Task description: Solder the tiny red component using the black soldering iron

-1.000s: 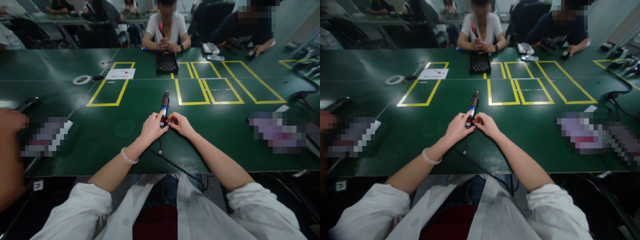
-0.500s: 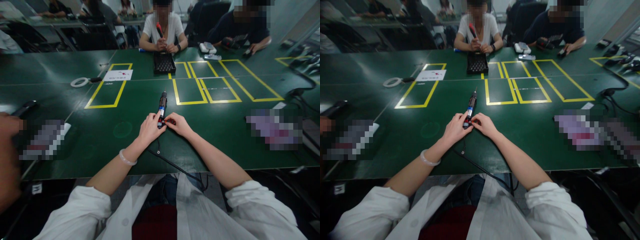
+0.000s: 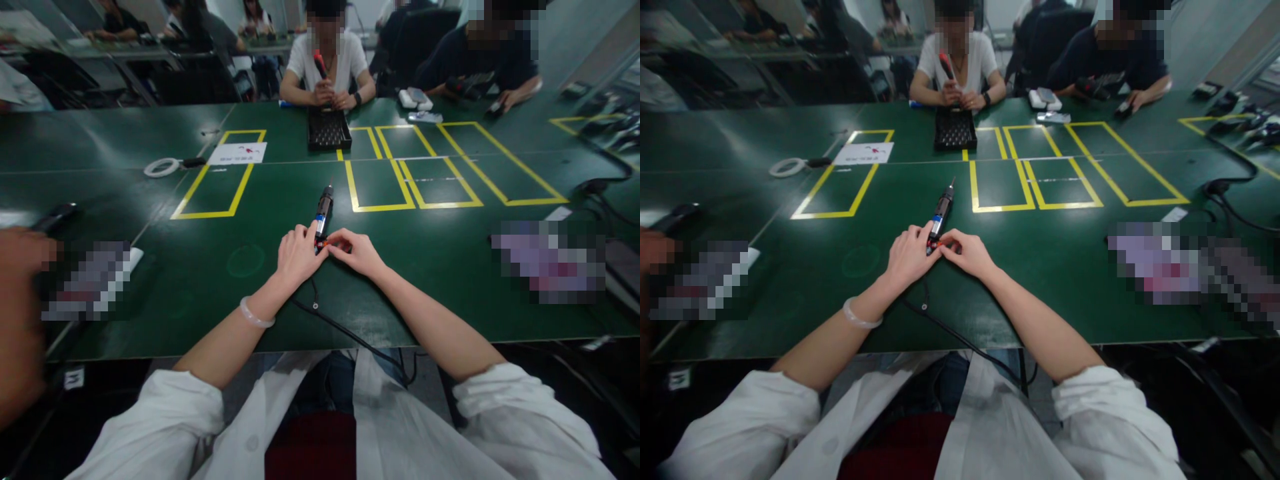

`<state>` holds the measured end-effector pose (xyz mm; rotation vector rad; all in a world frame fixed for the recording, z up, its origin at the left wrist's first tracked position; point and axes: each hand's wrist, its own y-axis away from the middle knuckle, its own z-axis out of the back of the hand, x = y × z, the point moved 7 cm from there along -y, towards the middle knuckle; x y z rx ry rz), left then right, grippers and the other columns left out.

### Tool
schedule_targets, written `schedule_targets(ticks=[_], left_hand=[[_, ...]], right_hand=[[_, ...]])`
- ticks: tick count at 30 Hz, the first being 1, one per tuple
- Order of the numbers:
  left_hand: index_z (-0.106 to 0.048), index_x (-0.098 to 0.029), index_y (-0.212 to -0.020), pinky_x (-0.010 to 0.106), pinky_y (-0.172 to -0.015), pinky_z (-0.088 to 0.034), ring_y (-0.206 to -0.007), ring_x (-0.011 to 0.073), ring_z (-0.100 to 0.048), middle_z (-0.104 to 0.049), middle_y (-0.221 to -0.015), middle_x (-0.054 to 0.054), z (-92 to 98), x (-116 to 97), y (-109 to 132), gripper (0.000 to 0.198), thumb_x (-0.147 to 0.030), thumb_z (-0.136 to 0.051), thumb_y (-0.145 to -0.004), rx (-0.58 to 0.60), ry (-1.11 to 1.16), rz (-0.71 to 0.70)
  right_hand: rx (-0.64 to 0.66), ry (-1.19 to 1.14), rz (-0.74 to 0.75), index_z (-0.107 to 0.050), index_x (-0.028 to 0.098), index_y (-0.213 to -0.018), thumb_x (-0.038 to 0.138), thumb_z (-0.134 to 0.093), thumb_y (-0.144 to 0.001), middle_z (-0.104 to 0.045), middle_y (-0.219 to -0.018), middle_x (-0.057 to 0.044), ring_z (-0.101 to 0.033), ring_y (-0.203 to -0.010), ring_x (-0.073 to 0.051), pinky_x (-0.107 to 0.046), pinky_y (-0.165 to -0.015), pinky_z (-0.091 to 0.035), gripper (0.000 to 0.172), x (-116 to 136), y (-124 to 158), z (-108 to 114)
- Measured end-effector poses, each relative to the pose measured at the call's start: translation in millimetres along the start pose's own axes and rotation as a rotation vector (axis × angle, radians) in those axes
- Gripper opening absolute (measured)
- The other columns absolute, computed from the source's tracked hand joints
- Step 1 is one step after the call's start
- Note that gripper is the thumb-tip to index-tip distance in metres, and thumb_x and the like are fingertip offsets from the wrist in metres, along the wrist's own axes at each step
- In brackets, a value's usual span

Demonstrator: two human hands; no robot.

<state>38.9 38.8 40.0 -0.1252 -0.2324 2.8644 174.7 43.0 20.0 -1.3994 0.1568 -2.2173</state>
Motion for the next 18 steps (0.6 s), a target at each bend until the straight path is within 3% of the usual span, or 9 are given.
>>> schedule_targets(ticks=[5, 9, 13, 18], left_hand=[[-0.038, -0.020, -0.152, 0.040, -0.091, -0.042, -0.106, 0.0312, -0.055, -0.056, -0.119, 0.016, 0.7, 9, -1, 0.064, -0.050, -0.046, -0.096, 0.005, -0.023, -0.026], [-0.038, -0.020, -0.152, 0.040, -0.091, -0.042, -0.107, 0.0314, -0.054, -0.056, -0.120, 0.016, 0.6, 27, -2, 0.065, -0.052, -0.043, -0.096, 0.007, -0.052, -0.036], [-0.037, -0.022, -0.153, 0.042, -0.091, -0.043, -0.108, 0.0334, -0.054, -0.055, -0.124, 0.017, 1.8, 65, -2, 0.066, -0.057, -0.038, -0.096, 0.025, -0.077, 0.030], [-0.038, -0.021, -0.153, 0.045, -0.089, -0.042, -0.109, 0.0373, -0.054, -0.053, -0.126, 0.020, 9.0, 135, 0, 0.071, -0.061, -0.033, -0.095, 0.054, -0.115, 0.184]], right_hand=[[0.011, -0.052, 0.004, -0.063, 0.019, -0.110, 0.032, -0.063, -0.085, -0.069, -0.103, -0.006, -0.060, -0.072, -0.013, -0.028, -0.068, -0.049, 0.027, -9, -2, -2], [0.036, -0.088, -0.055, -0.063, 0.019, -0.109, 0.031, -0.062, -0.086, -0.069, -0.095, -0.004, -0.058, -0.069, -0.012, -0.027, -0.067, -0.048, 0.026, -17, -3, -1], [0.052, -0.086, -0.084, -0.066, 0.018, -0.099, 0.032, -0.061, -0.086, -0.068, -0.083, -0.002, -0.056, -0.067, -0.012, -0.026, -0.067, -0.046, 0.020, -18, -3, -1], [0.060, -0.098, -0.092, -0.068, 0.016, -0.094, 0.031, -0.059, -0.086, -0.068, -0.080, -0.002, -0.057, -0.067, -0.013, -0.026, -0.065, -0.044, 0.018, -18, -3, -3]])
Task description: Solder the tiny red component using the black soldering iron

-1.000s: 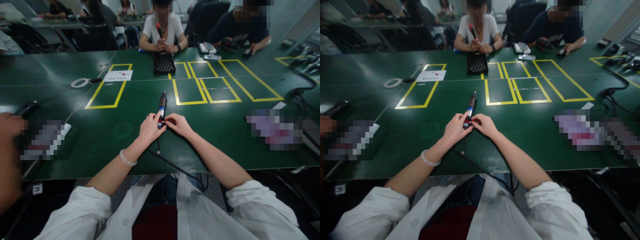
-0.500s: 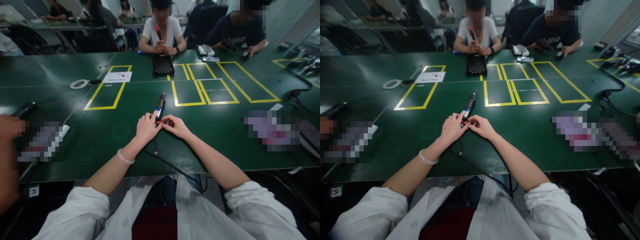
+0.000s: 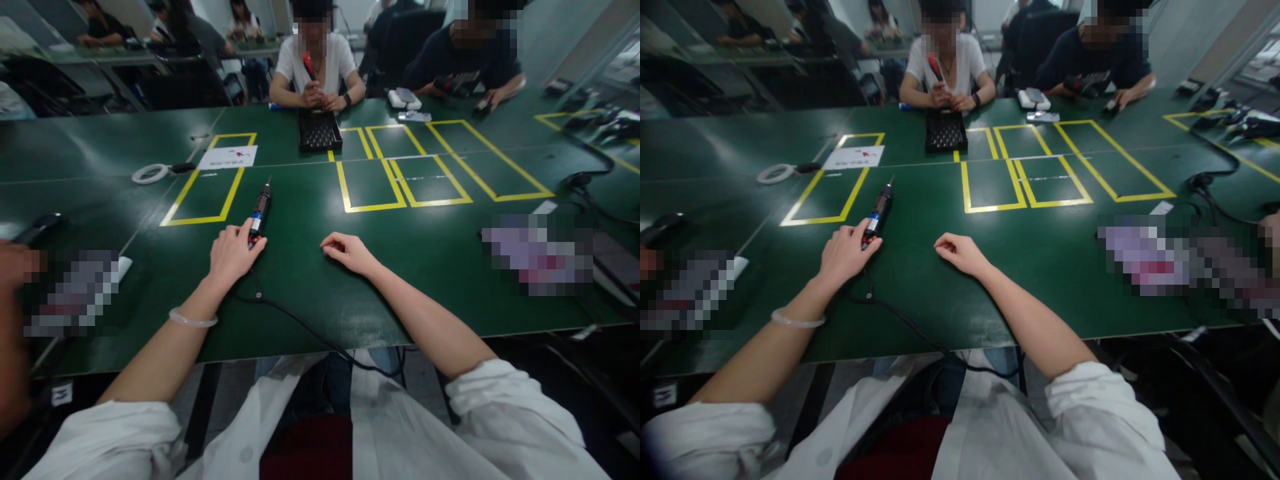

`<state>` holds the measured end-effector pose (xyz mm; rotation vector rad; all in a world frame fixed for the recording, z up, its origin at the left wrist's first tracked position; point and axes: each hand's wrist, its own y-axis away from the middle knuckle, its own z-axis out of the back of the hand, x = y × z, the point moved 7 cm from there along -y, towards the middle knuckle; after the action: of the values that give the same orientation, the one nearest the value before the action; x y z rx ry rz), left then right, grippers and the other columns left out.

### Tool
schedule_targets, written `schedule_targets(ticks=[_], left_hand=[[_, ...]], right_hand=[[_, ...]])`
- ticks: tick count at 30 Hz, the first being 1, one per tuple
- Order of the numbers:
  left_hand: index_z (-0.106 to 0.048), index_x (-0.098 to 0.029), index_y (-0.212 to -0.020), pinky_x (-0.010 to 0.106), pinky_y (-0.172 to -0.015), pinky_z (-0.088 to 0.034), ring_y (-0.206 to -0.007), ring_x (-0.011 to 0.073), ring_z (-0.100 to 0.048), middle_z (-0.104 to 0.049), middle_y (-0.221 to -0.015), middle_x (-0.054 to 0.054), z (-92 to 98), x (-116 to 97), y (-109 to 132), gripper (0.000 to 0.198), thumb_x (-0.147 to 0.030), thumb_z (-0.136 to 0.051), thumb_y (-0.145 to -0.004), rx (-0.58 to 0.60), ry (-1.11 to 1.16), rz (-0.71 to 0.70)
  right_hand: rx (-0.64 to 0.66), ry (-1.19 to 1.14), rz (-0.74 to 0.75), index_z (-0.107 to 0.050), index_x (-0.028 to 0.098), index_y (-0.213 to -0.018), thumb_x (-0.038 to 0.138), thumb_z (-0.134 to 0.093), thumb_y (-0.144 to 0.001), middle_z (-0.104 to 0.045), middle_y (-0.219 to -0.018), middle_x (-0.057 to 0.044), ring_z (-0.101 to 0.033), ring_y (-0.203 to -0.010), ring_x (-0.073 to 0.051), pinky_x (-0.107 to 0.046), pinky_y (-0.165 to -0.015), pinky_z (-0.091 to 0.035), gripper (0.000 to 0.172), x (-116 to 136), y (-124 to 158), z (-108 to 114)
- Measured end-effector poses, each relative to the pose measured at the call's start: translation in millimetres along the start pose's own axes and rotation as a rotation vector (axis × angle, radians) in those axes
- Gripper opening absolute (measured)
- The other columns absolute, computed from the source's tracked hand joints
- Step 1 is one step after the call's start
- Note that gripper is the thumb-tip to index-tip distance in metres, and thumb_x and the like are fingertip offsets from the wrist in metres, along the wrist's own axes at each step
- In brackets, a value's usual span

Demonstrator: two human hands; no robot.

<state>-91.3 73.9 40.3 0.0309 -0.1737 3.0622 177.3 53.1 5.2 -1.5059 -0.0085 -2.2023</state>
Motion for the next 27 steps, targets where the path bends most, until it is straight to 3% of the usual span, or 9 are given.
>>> schedule_targets(ticks=[9, 14, 17, 21, 27], left_hand=[[-0.035, -0.019, -0.151, 0.037, -0.089, -0.039, -0.106, 0.0298, -0.049, -0.053, -0.125, 0.014, 2.9, 128, -19, 0.071, -0.062, -0.023, -0.097, 0.080, -0.164, 0.257], [-0.033, -0.022, -0.152, 0.038, -0.094, -0.036, -0.109, 0.0282, -0.045, -0.048, -0.135, 0.012, 0.8, 179, -30, 0.066, -0.059, -0.022, -0.098, 0.148, -0.190, 0.356], [-0.043, -0.022, -0.146, 0.036, -0.092, -0.037, -0.112, 0.0285, -0.045, -0.045, -0.139, 0.012, 5.5, 185, -29, 0.060, -0.055, -0.028, -0.097, 0.074, -0.216, 0.360], [-0.049, -0.018, -0.134, 0.031, -0.085, -0.041, -0.108, 0.0246, -0.048, -0.049, -0.131, 0.011, 11.5, 171, -20, 0.054, -0.051, -0.028, -0.098, -0.061, -0.284, 0.351], [-0.053, -0.011, -0.122, 0.033, -0.076, -0.042, -0.096, 0.0237, -0.052, -0.053, -0.122, 0.013, 17.1, 160, -19, 0.053, -0.048, -0.023, -0.099, -0.074, -0.302, 0.327]], right_hand=[[0.018, 0.008, -0.012, -0.067, 0.017, -0.094, 0.030, -0.058, -0.087, -0.069, -0.079, -0.002, -0.059, -0.068, -0.014, -0.027, -0.067, -0.045, 0.018, -2, 1, -1], [0.030, 0.015, -0.016, -0.067, 0.017, -0.093, 0.030, -0.058, -0.087, -0.069, -0.078, -0.002, -0.060, -0.069, -0.014, -0.027, -0.068, -0.045, 0.017, 0, 1, -2], [0.033, 0.023, -0.017, -0.067, 0.016, -0.093, 0.029, -0.058, -0.087, -0.069, -0.078, -0.002, -0.059, -0.068, -0.014, -0.027, -0.068, -0.045, 0.017, -1, 1, -2], [0.046, 0.024, -0.018, -0.067, 0.017, -0.094, 0.028, -0.058, -0.087, -0.069, -0.079, -0.002, -0.059, -0.069, -0.014, -0.027, -0.068, -0.045, 0.016, -2, 1, -3], [0.058, 0.028, -0.017, -0.067, 0.016, -0.094, 0.027, -0.058, -0.087, -0.070, -0.079, -0.003, -0.060, -0.069, -0.015, -0.027, -0.068, -0.045, 0.016, 1, 1, -3]])
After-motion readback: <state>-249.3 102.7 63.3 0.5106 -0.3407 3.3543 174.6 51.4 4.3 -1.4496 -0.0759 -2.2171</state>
